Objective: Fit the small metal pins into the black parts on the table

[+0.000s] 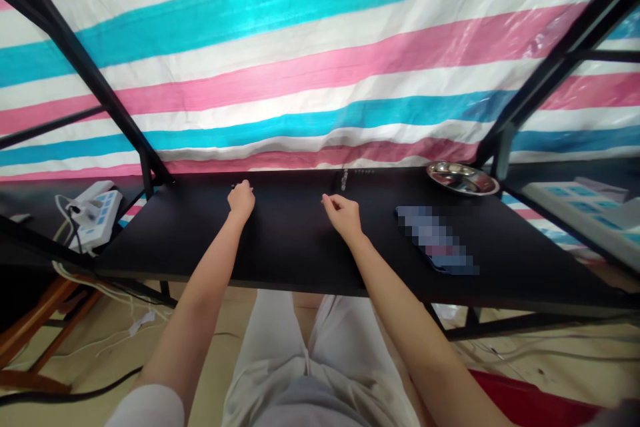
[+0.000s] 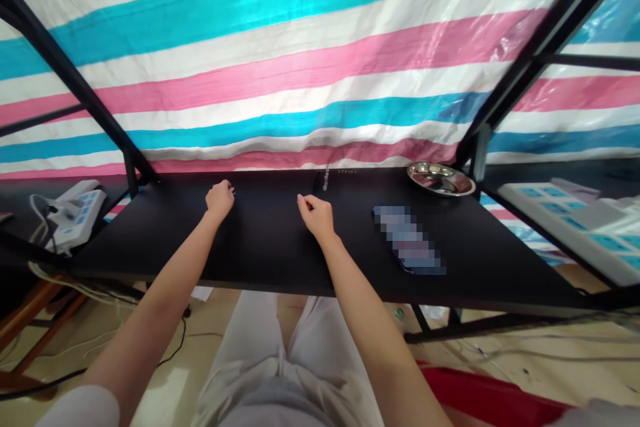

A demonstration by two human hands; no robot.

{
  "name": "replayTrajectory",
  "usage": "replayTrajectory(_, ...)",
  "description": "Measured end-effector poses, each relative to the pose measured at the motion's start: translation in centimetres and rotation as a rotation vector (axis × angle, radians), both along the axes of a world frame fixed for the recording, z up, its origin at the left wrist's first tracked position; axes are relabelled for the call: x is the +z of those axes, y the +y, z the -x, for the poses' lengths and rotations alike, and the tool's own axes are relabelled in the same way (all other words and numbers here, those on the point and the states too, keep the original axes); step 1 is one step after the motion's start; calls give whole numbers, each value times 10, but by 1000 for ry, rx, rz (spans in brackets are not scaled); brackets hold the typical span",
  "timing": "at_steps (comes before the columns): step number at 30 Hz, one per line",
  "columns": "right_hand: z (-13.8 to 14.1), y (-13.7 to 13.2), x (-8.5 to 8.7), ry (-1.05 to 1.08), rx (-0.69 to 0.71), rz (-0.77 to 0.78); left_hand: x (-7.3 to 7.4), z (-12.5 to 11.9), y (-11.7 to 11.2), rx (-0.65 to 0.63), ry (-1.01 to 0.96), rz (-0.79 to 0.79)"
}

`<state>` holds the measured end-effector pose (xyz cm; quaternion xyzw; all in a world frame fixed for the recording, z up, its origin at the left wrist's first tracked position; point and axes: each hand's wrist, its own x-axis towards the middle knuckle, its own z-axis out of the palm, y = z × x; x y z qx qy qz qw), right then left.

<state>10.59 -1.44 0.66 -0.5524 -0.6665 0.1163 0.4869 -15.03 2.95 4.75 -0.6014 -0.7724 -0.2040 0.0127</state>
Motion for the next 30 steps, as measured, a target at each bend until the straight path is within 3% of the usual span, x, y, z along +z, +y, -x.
replayTrajectory(2,1,1,0,5,7,0,-2,-9,-3,-100,-171,-61)
replayTrajectory(7,7,2,-1,-37,79,128,-14,-50,-19,-453,-876,-80)
replayTrajectory(12,12,2,-3,-77,64,200,-34,-73,-37,-467,-1251,-26)
replayTrajectory(17,16,-1,-4,-65,131,182,-44,-74,-45,-534,-1306,43)
replayTrajectory(30,18,-2,-7,64,246,123,-38,-75,-51,-560,-1269,54)
